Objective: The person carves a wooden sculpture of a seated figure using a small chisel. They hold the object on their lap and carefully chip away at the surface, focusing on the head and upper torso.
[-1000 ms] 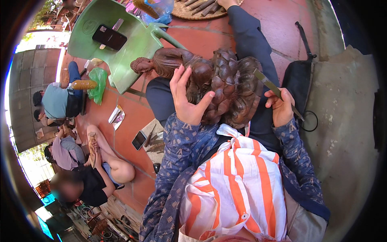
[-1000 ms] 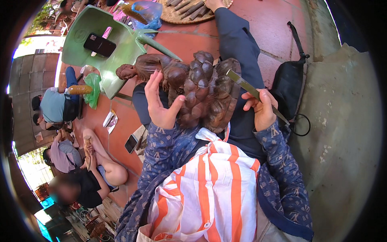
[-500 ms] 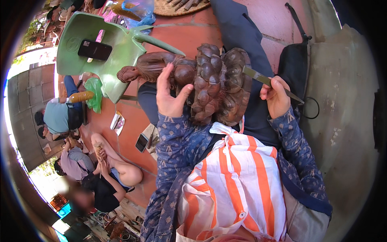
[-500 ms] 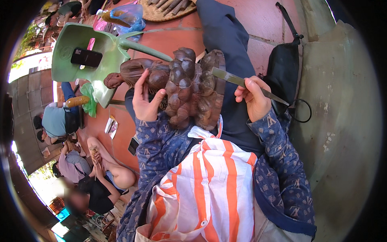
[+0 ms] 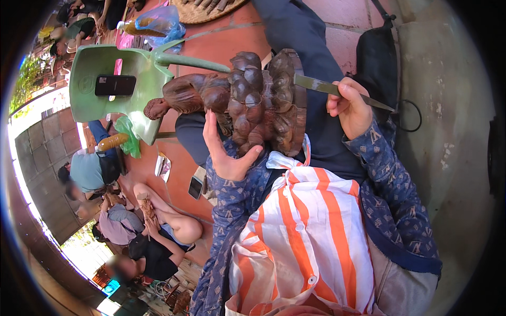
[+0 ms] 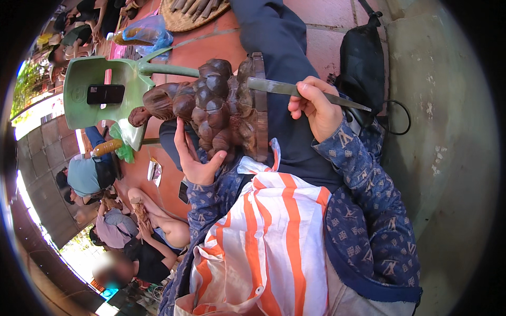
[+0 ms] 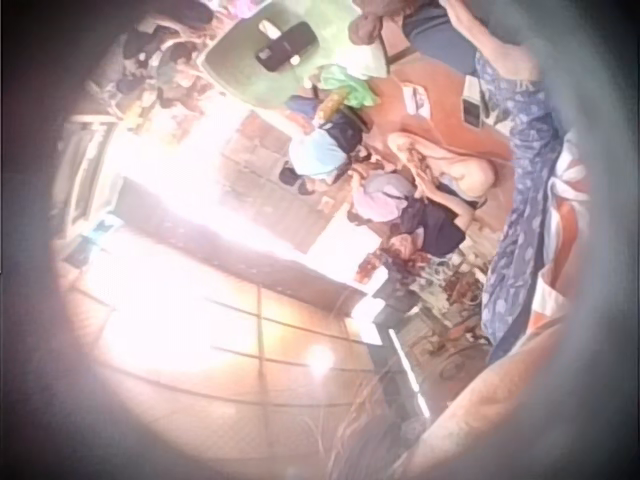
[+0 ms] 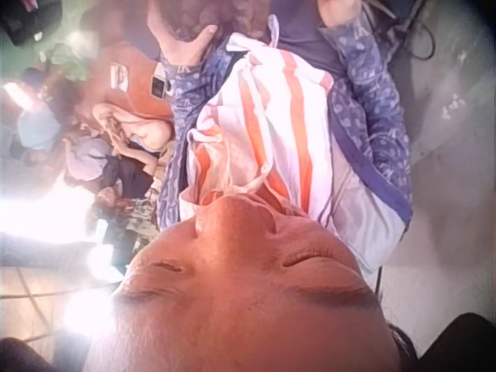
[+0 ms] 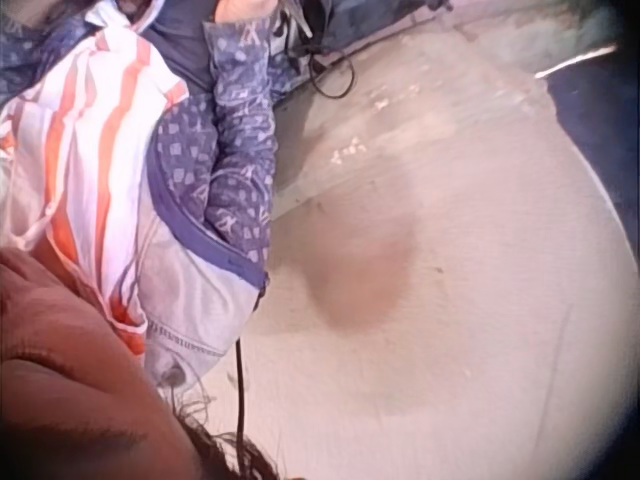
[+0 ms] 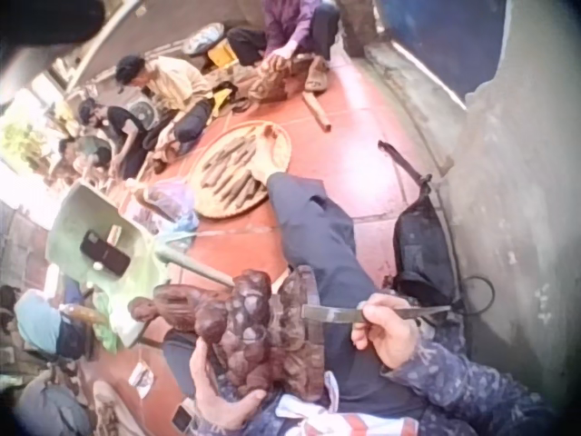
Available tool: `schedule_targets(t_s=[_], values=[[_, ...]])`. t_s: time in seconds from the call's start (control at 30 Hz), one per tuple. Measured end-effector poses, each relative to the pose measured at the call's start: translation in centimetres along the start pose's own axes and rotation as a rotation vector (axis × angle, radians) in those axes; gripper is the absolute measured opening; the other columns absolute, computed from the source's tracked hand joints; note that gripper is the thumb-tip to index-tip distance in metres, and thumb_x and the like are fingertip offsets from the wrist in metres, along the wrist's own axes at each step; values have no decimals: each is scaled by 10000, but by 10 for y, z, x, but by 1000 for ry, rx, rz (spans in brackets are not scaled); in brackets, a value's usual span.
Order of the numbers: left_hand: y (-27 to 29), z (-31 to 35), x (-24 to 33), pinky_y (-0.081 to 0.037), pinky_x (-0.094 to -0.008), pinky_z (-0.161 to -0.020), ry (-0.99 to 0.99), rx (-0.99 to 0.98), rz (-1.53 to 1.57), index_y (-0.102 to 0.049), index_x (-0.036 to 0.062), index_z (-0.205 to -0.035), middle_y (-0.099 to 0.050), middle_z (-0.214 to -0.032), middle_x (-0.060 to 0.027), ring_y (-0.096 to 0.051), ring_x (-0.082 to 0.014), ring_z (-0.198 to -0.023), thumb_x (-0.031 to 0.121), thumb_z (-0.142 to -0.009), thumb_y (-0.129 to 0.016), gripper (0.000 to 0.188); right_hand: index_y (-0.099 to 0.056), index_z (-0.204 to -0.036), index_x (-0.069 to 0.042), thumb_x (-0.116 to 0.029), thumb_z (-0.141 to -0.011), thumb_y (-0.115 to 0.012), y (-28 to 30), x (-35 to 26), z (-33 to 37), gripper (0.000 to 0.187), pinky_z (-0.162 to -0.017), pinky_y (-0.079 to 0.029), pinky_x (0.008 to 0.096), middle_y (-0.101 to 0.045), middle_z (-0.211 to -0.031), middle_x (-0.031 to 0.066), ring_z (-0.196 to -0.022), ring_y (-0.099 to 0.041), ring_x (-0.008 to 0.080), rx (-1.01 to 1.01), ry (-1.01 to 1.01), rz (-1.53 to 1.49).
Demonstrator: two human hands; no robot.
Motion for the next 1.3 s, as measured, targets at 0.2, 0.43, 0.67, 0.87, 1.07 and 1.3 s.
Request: schedule_targets(t_s=[0.2,0.43,0.67,0.87,1.07,1.3], values=[[-9,-2,18,-286,-469,-1127,-33,102,-197,-290,-11,-1477,-310,-1498,-255,-341,-397,-1371,193,-623,-858,1046,-628,-905,10,-184,-947,-524,-4,-2,3,224,-634,-508,261,-651,-774,119,-661,-615,149,-10,19,6],[-17,-2,25,-267,-484,-1146,-26,136,-231,-286,-10,-1472,-267,-1518,-243,-293,-370,-1400,171,-634,-861,1032,-665,-1095,19,-85,-920,-602,-30,-18,22,213,-708,-528,222,-699,-900,86,-753,-646,99,-111,-38,247],[3,0,15,-215,-494,-1167,-23,135,38,-286,28,-1490,-298,-1541,-150,-283,-306,-1433,210,-677,-863,1014,-636,-1183,54,-47,-935,-610,-67,-7,53,269,-797,-548,249,-699,-1028,145,-911,-698,164,-286,16,313],[-18,2,2,-228,-478,-1165,44,71,66,-143,18,-1536,-238,-1557,-172,-277,-311,-1429,221,-666,-892,1166,-653,-1118,71,14,-927,-570,-80,-2,58,215,-660,-542,254,-658,-946,129,-783,-689,161,-197,214,590],[-28,-1,-9,-244,-503,-1158,132,56,176,-73,5,-1543,-172,-1566,-189,-254,-331,-1434,265,-620,-929,1285,-668,-1020,49,-21,-889,-627,-101,-11,55,155,-625,-549,272,-671,-824,127,-715,-701,211,-155,420,873],[-31,-8,5,-251,-440,-1164,85,68,107,-101,-38,-1527,-198,-1558,-221,-277,-339,-1426,313,-587,-939,1307,-657,-1049,69,-22,-921,-597,-88,13,49,168,-644,-568,254,-716,-858,141,-764,-731,179,-146,55,618]])
Point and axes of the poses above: each hand's wrist, its own z-axis away from the middle knuckle, its own y-axis out of the back of the hand, x = y × z, the point moved 10 cm from there along -z, towards the middle knuckle
